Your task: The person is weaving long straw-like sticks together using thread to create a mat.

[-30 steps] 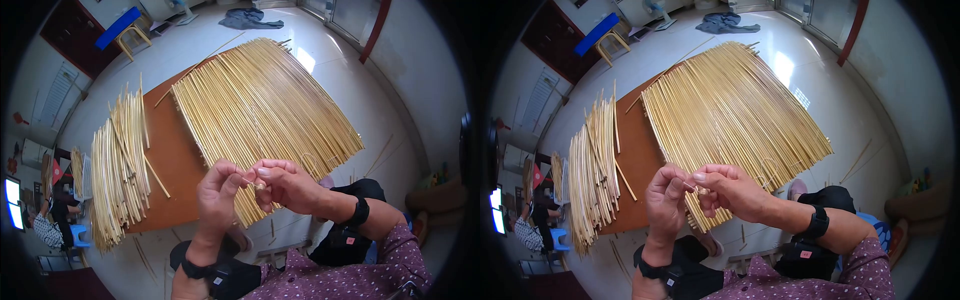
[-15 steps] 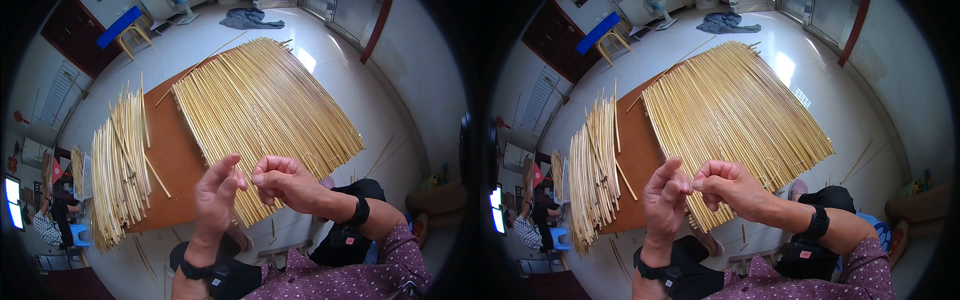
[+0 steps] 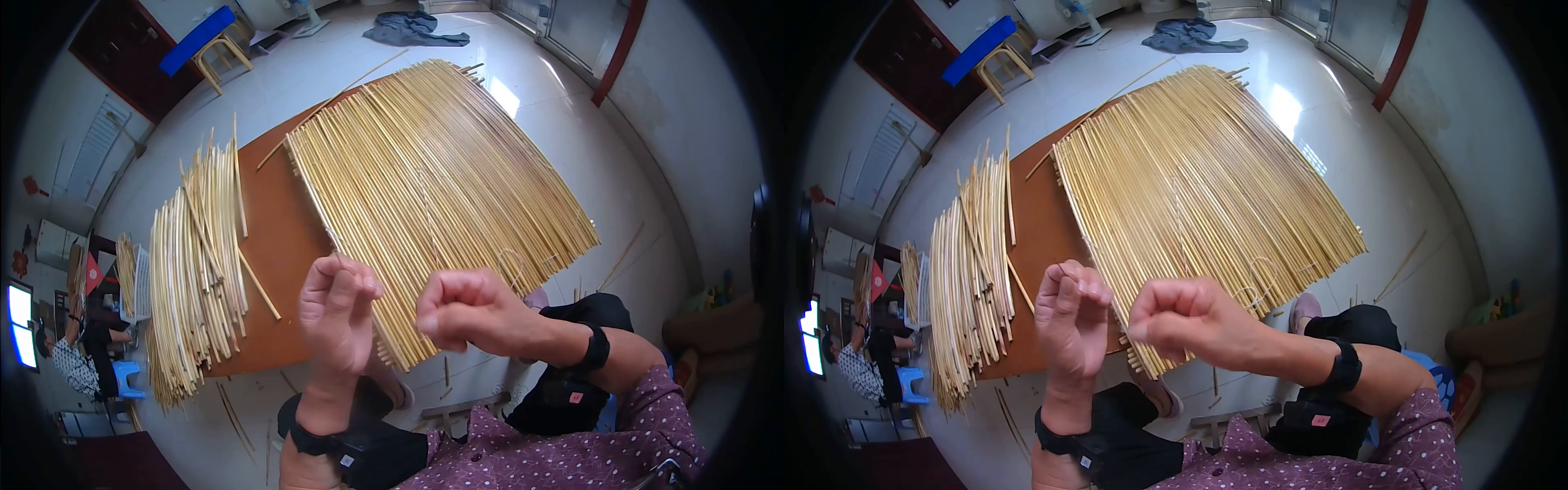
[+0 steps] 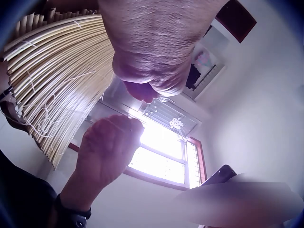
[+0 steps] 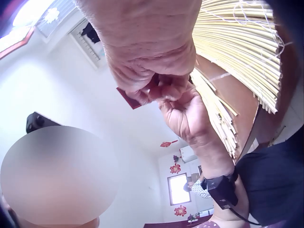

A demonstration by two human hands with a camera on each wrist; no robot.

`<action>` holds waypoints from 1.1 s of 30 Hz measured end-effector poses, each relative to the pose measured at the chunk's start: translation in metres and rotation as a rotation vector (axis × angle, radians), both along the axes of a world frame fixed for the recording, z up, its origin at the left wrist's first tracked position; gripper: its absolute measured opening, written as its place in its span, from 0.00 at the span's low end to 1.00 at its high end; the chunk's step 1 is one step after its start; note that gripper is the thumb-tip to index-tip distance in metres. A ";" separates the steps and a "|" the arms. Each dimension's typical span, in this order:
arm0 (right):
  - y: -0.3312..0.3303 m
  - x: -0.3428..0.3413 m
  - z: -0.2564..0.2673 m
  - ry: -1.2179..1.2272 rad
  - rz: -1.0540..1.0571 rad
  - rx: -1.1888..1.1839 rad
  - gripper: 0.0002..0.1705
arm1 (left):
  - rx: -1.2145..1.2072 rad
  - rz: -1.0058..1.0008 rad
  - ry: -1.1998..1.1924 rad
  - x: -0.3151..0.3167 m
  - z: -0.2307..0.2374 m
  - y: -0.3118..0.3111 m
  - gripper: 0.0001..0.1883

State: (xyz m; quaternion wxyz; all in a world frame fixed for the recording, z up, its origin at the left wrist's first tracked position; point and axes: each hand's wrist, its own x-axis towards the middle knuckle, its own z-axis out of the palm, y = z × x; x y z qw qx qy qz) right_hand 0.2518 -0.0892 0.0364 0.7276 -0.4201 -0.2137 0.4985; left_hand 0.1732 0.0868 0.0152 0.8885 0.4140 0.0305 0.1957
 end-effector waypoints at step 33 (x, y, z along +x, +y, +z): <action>-0.009 0.018 -0.008 -0.417 -0.495 -0.151 0.09 | 0.192 -0.184 0.185 0.012 -0.004 -0.044 0.07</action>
